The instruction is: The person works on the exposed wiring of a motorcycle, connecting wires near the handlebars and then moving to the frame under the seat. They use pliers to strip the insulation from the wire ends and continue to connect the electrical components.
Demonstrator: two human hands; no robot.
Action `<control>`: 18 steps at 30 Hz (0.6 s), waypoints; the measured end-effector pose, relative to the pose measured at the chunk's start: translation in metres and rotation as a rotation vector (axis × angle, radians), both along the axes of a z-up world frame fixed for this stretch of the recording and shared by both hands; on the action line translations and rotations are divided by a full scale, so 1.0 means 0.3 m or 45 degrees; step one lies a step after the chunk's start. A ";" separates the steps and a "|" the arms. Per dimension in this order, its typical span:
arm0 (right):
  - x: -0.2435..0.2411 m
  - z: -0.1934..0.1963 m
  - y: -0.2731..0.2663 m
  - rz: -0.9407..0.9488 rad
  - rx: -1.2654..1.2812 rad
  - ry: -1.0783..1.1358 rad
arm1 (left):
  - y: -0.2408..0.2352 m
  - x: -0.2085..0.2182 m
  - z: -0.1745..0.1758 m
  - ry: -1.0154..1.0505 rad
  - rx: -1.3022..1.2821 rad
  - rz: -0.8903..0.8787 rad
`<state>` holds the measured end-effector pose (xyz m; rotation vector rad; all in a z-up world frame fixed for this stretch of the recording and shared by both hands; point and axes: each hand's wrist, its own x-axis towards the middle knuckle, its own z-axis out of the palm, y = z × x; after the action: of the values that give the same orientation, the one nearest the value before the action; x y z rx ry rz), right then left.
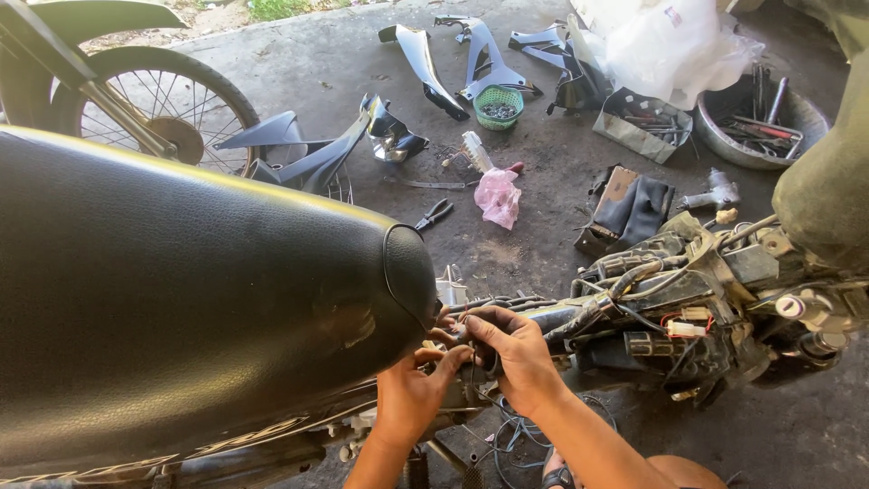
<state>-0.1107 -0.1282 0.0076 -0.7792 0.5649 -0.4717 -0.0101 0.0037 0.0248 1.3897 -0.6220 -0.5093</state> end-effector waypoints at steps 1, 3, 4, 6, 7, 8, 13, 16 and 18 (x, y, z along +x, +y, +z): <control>0.002 0.031 0.007 0.021 -0.020 0.062 | -0.002 0.000 -0.008 -0.120 -0.001 -0.004; -0.001 0.041 0.009 0.044 -0.042 0.125 | -0.004 0.000 -0.026 -0.239 -0.003 -0.007; -0.005 0.018 0.006 0.067 -0.058 0.102 | -0.002 0.000 -0.035 -0.304 0.000 0.023; -0.012 0.012 0.007 0.087 -0.078 0.078 | 0.002 0.000 -0.039 -0.370 0.000 0.051; -0.016 0.027 0.011 0.129 -0.112 0.069 | 0.003 -0.001 -0.033 -0.366 0.029 0.068; -0.022 0.042 0.017 0.166 -0.145 0.061 | 0.005 -0.003 -0.028 -0.361 0.058 0.080; -0.027 0.086 0.047 0.081 -0.446 0.238 | -0.016 -0.002 0.005 -0.245 0.290 0.089; -0.061 0.131 0.057 -0.166 -1.011 0.448 | -0.033 -0.032 -0.004 0.251 0.190 -0.025; -0.095 0.179 0.056 -0.336 -1.406 0.513 | -0.042 -0.039 0.009 0.581 0.051 -0.110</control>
<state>-0.1391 -0.1114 0.0614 -1.8942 0.7814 -0.8983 -0.0218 -0.0089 0.0276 1.2301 -0.3014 -0.8811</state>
